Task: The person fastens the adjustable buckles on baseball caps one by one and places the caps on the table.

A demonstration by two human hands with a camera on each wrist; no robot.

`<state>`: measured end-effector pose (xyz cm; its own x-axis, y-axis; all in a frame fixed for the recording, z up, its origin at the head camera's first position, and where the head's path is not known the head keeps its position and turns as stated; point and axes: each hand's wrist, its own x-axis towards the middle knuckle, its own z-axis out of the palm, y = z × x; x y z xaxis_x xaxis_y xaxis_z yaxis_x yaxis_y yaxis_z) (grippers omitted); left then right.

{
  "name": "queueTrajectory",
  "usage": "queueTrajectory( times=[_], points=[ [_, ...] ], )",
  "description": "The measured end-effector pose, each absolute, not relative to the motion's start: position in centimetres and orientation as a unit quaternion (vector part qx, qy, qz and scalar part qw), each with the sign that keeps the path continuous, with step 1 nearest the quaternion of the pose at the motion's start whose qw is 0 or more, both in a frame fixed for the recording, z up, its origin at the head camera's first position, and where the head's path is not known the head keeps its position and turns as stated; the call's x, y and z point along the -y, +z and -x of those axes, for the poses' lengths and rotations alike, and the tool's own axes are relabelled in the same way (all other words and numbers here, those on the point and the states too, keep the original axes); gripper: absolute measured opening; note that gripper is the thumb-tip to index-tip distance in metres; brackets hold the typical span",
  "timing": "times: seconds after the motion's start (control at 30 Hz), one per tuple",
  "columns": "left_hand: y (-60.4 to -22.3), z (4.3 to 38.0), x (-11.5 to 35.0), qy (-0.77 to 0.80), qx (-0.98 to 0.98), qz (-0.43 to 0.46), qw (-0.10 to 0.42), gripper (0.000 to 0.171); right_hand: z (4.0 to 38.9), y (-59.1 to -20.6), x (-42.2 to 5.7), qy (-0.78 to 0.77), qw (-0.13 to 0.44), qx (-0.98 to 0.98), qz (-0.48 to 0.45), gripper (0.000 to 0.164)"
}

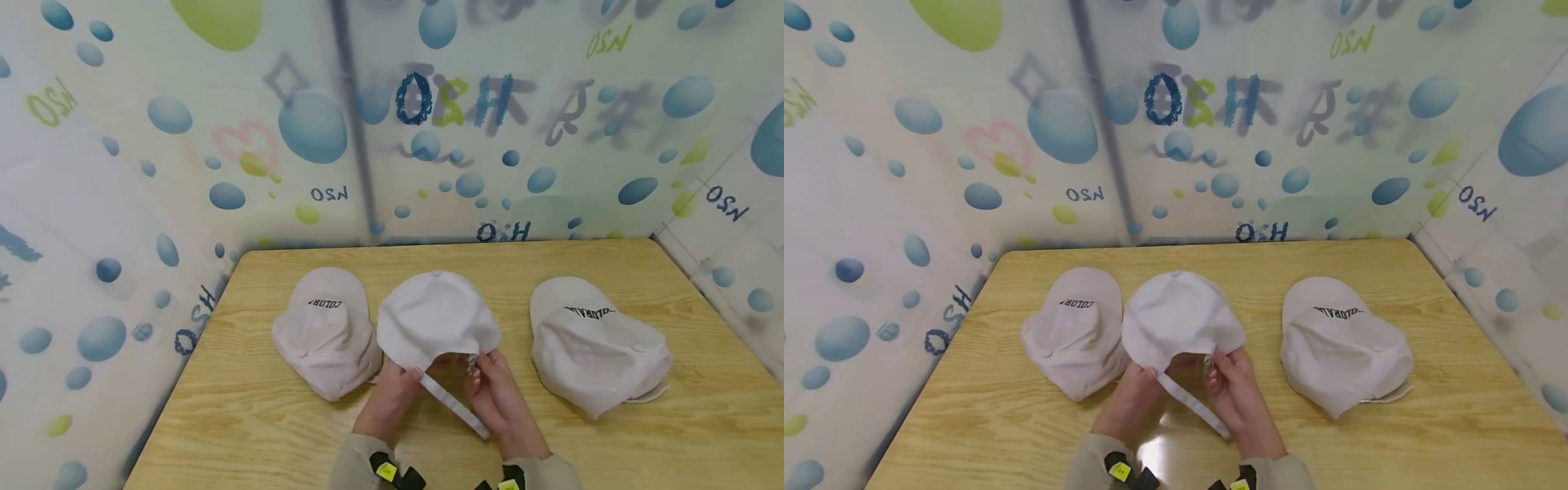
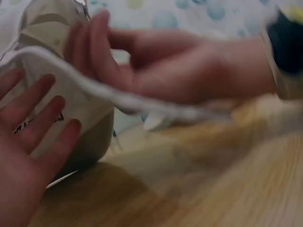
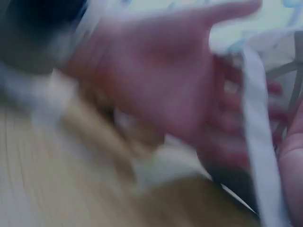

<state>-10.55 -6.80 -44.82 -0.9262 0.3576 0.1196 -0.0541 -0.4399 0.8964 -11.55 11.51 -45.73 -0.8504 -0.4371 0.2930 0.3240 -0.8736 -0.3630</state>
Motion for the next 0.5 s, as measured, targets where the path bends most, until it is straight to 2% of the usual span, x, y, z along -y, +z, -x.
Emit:
queueTrajectory(
  times=[0.07,0.17,0.3,0.5],
  points=[
    [-44.8,10.5,6.5,0.771,-0.598,-0.155,0.154,0.065,11.6,-45.6,-11.4,-0.95,0.241,-0.049,0.191,0.027],
    [-44.8,10.5,5.9,0.712,-0.646,-0.182,0.204,0.066,11.6,-45.4,-11.3,-0.935,0.301,0.096,0.165,0.024],
    [-44.5,10.4,5.1,0.673,-0.667,-0.231,0.22,0.053,11.6,-45.4,-11.5,-0.914,0.328,0.202,0.13,0.011],
    [-45.0,10.4,4.2,0.644,-0.683,-0.256,0.23,0.029,11.5,-44.8,-11.4,-0.89,0.348,0.261,0.137,0.011]
  ],
)
